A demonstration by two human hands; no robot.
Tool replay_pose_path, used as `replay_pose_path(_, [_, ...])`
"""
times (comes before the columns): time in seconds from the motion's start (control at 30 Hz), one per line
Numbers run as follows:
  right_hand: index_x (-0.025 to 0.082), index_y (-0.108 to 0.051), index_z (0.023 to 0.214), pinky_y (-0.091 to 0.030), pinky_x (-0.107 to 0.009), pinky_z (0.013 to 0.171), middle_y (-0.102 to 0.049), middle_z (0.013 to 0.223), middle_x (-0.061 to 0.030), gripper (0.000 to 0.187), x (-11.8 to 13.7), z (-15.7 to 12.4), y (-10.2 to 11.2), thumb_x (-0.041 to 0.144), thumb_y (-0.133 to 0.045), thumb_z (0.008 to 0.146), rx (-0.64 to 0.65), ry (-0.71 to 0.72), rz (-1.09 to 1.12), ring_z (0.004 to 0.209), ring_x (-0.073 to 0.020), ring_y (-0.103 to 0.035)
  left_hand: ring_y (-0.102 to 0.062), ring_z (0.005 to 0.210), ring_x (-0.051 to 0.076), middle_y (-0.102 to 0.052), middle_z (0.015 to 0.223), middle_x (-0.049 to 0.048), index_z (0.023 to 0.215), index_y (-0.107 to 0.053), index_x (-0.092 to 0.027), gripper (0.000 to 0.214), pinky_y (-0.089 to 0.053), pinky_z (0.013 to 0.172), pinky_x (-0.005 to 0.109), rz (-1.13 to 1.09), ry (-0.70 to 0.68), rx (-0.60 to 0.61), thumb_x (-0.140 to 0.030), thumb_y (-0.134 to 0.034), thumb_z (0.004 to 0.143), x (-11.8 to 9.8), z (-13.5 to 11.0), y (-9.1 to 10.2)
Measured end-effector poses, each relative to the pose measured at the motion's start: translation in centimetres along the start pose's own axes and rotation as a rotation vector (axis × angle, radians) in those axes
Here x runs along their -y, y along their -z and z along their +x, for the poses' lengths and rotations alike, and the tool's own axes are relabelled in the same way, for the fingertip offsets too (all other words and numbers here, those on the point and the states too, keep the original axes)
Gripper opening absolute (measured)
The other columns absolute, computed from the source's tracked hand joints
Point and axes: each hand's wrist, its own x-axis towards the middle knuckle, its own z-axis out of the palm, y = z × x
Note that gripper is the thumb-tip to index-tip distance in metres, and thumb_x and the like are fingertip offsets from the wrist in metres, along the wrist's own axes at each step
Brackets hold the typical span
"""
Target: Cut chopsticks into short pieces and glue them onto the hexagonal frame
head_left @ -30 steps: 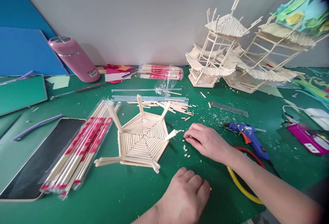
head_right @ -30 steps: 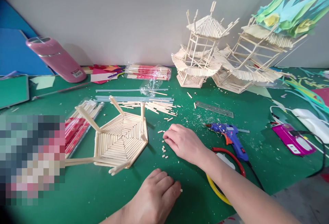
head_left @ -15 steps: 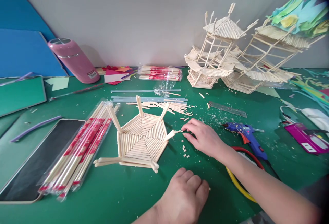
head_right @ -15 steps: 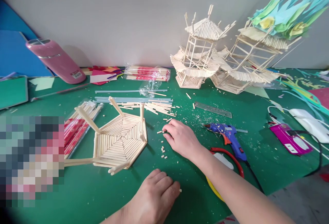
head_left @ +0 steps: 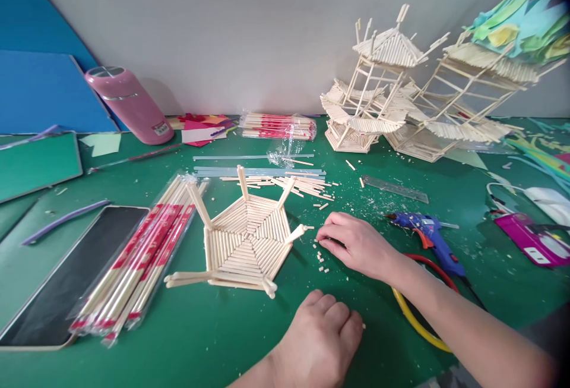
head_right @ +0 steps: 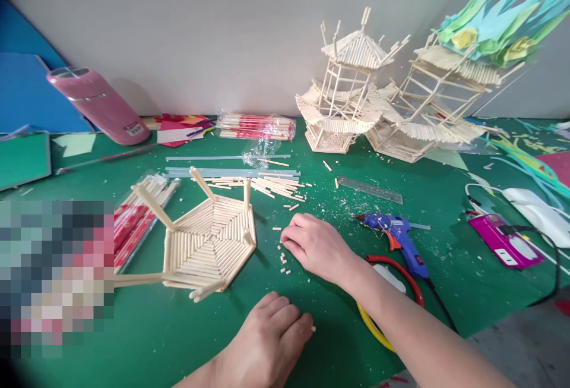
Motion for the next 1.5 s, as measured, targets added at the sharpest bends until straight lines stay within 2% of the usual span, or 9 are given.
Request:
replay_pose_path(0.4, [0.021,-0.062,0.081,-0.040,-0.027,0.066,-0.057,0.081,-0.0021,0.014,0.2,0.2,-0.2,0.022,-0.050,0.087,-0.020,-0.011,-0.022,0.079,-0.0161,-0.052,-0.044,0.051,0.015,-0.053,0.060,0.0005,0.079,-0.055,-0.015,0.015,-0.031,0.049,0.030,0.000,-0.016,0.005,-0.014,-0.041,0.086,0.0,0.0,0.0])
replay_pose_path(0.6, [0.021,-0.062,0.079,-0.041,-0.026,0.066,-0.057,0.081,-0.0005,0.012,0.5,-0.7,0.3,0.023,-0.052,0.086,0.041,0.034,0.016,0.075,-0.0139,-0.053,-0.044,0.052,0.016,-0.054,0.060,0.0008,0.080,-0.055,-0.014,0.014,-0.032,0.050,0.030,-0.009,-0.011,0.015,-0.015,-0.042,0.086,0.0,0.0,0.1])
replay_pose_path(0.8, [0.020,-0.062,0.081,-0.042,-0.027,0.067,-0.058,0.083,-0.0015,0.012,0.6,-0.4,-0.1,0.021,-0.052,0.086,0.058,0.048,0.017,0.078,-0.0148,-0.053,-0.045,0.052,0.015,-0.055,0.061,0.0015,0.082,-0.055,-0.014,0.016,-0.033,0.049,0.030,-0.015,-0.015,0.018,-0.015,-0.040,0.087,0.0,0.0,0.1])
replay_pose_path(1.17, [0.022,-0.063,0.082,-0.042,-0.028,0.066,-0.058,0.081,-0.0006,0.011,1.1,-1.4,0.6,0.024,-0.053,0.086,0.095,0.027,0.001,0.076,-0.0152,-0.054,-0.046,0.052,0.015,-0.054,0.061,0.0012,0.079,-0.054,-0.015,0.018,-0.035,0.050,0.030,-0.014,-0.007,0.033,-0.015,-0.039,0.088,0.0,0.0,0.2])
replay_pose_path(1.3, [0.021,-0.064,0.084,-0.042,-0.030,0.066,-0.059,0.083,-0.0021,0.008,1.4,-1.6,0.3,0.026,-0.058,0.082,0.100,0.006,-0.023,0.079,-0.0176,-0.054,-0.045,0.051,0.015,-0.053,0.060,0.0008,0.076,-0.053,-0.015,0.017,-0.033,0.050,0.030,-0.011,-0.010,0.038,-0.014,-0.041,0.087,0.0,0.0,0.2])
replay_pose_path(1.5, [0.021,-0.064,0.080,-0.041,-0.030,0.066,-0.059,0.080,-0.0015,0.012,1.6,-1.1,-0.1,0.025,-0.053,0.085,0.097,0.009,-0.037,0.076,-0.0164,-0.054,-0.044,0.050,0.015,-0.053,0.059,0.0008,0.075,-0.054,-0.015,0.018,-0.033,0.049,0.030,-0.010,-0.013,0.021,-0.014,-0.040,0.087,0.0,0.0,0.0])
